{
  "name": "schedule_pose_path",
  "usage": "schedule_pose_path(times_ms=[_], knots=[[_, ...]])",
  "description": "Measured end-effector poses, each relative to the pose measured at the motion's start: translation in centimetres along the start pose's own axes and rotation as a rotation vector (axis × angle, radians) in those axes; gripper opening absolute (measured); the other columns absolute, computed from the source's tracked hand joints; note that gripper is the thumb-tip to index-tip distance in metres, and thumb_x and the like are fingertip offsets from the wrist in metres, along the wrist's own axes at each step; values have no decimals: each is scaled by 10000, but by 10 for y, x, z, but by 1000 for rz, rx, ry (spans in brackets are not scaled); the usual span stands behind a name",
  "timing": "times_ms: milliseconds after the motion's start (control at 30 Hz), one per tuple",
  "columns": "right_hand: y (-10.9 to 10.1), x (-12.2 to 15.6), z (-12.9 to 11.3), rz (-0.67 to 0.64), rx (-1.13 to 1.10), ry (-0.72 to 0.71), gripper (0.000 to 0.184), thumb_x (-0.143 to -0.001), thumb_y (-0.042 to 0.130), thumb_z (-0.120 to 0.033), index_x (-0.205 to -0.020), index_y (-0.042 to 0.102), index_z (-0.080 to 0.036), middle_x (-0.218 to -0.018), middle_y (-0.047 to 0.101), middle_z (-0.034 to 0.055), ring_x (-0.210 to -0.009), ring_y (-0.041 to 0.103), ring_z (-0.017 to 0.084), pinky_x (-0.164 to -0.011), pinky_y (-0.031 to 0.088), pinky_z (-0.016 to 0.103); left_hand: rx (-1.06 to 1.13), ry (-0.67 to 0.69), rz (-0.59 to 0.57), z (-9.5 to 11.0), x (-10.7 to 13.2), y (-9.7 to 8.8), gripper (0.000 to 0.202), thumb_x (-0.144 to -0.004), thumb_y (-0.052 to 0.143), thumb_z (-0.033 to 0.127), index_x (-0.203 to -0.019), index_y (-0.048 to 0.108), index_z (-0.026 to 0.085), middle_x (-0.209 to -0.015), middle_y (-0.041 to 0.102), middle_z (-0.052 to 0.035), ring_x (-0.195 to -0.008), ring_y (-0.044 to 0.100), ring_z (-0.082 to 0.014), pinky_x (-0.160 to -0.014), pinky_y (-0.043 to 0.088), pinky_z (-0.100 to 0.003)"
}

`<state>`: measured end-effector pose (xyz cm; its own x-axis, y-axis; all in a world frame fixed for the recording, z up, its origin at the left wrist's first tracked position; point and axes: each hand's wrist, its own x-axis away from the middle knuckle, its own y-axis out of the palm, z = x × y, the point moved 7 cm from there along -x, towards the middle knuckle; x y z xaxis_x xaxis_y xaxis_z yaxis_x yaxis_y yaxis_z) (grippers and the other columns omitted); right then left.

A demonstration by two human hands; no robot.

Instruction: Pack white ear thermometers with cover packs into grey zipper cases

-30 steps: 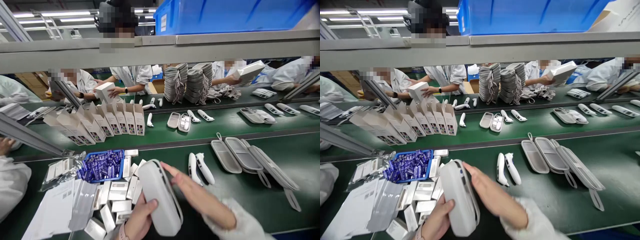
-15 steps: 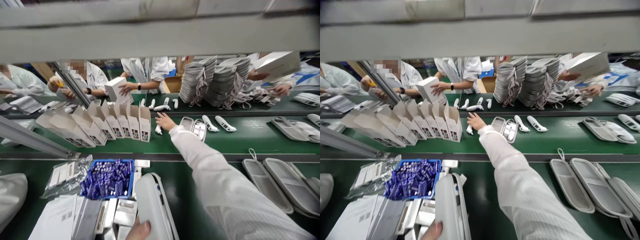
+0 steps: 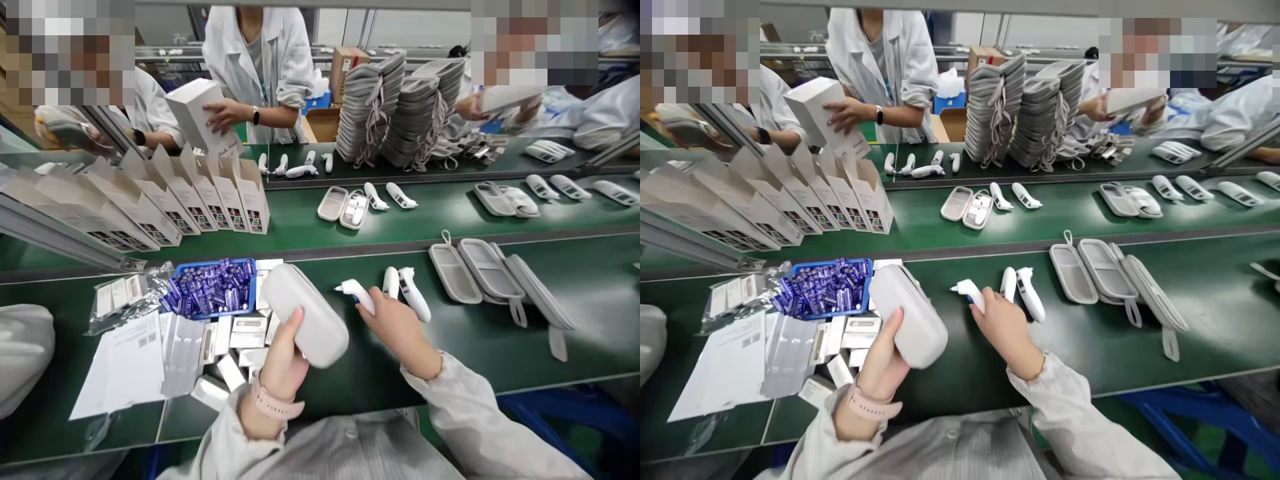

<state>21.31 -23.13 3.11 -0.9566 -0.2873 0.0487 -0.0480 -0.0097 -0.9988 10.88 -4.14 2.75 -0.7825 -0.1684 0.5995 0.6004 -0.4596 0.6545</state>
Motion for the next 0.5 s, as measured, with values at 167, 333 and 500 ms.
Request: schedule_pose_path(times_ms=[167,333,500], knots=[[20,21,18,141,-37,81,272,-914,631,-408,-973,609,-144,-921,677,181,-822,659,336,-636,434,373,119,72,31,-1,0,44,307,-945,643,335,-1241,648,255,-1259,688,-36,-1078,678,-175,-955,565,-334],[-2,48,-3,284,-592,-42,316,-922,598,-432,-1122,623,-189,-1149,636,165,-1016,607,311,-841,497,436,40,262,-36,-17,-7,54,345,-917,686,332,-1242,631,230,-1279,674,-57,-1083,670,-173,-882,564,-270],[16,68,-46,-8,-1722,85,484,-767,717,-602,-1065,669,-223,-968,693,64,-774,612,216,-706,520,353,-84,492,-73,-35,3,49,534,-813,783,413,-1259,589,192,-1320,640,-93,-1160,636,-196,-969,513,-276]])
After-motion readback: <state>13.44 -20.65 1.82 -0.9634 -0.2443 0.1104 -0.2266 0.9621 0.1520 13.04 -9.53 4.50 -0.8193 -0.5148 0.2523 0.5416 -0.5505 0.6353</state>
